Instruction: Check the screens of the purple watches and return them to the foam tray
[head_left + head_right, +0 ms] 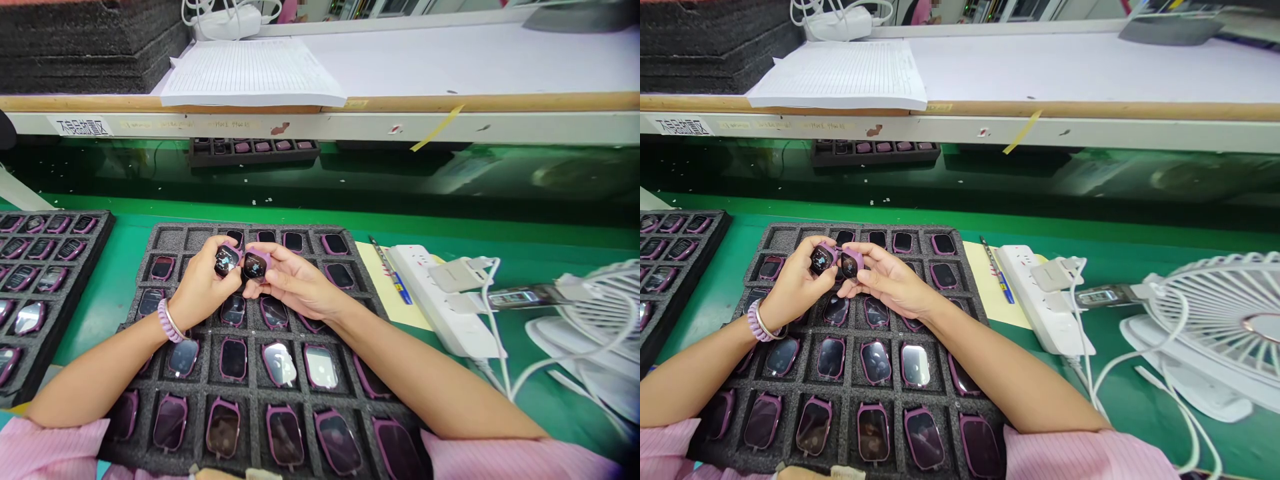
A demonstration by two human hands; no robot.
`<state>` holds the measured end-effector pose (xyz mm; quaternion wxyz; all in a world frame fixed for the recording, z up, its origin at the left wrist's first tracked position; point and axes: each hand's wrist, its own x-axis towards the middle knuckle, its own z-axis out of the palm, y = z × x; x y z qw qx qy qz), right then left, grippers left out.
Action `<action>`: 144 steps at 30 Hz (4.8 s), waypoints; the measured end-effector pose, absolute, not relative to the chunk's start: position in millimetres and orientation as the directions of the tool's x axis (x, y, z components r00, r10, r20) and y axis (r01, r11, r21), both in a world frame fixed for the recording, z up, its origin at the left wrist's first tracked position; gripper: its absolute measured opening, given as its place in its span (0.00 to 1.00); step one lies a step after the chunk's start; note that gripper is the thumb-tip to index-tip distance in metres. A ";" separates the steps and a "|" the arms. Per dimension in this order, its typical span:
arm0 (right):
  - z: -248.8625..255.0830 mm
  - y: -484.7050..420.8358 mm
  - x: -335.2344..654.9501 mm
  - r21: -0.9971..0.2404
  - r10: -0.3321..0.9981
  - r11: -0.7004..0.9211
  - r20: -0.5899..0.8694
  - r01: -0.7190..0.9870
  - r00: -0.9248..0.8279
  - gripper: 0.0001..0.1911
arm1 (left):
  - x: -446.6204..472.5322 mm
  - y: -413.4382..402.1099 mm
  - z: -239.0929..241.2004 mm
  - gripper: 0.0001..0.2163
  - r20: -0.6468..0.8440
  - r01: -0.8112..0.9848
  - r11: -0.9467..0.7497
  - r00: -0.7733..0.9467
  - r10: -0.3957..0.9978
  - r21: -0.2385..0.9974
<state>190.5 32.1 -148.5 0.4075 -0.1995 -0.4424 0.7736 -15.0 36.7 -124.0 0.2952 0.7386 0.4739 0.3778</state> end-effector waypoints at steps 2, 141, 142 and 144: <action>-148.3 32.0 190.6 -0.843 0.804 -0.275 0.061 -0.462 -0.591 0.31 | -15.0 36.4 -123.8 0.15 0.277 0.479 -0.380 0.273 0.921 0.791; -150.8 44.4 195.3 -0.822 0.879 -0.198 0.092 -0.533 -0.469 0.23 | -11.7 47.7 -121.1 0.23 -0.179 -0.253 0.260 0.304 0.936 0.932; -151.5 45.4 195.4 -0.819 0.880 -0.203 0.088 -0.537 -0.467 0.24 | -11.5 48.0 -122.0 0.22 -0.172 -0.250 0.252 0.304 0.937 0.935; -152.1 47.5 195.2 -0.806 0.886 -0.238 0.048 -0.541 -0.462 0.27 | -10.9 48.8 -122.7 0.21 -0.162 -0.243 0.238 0.293 0.942 0.940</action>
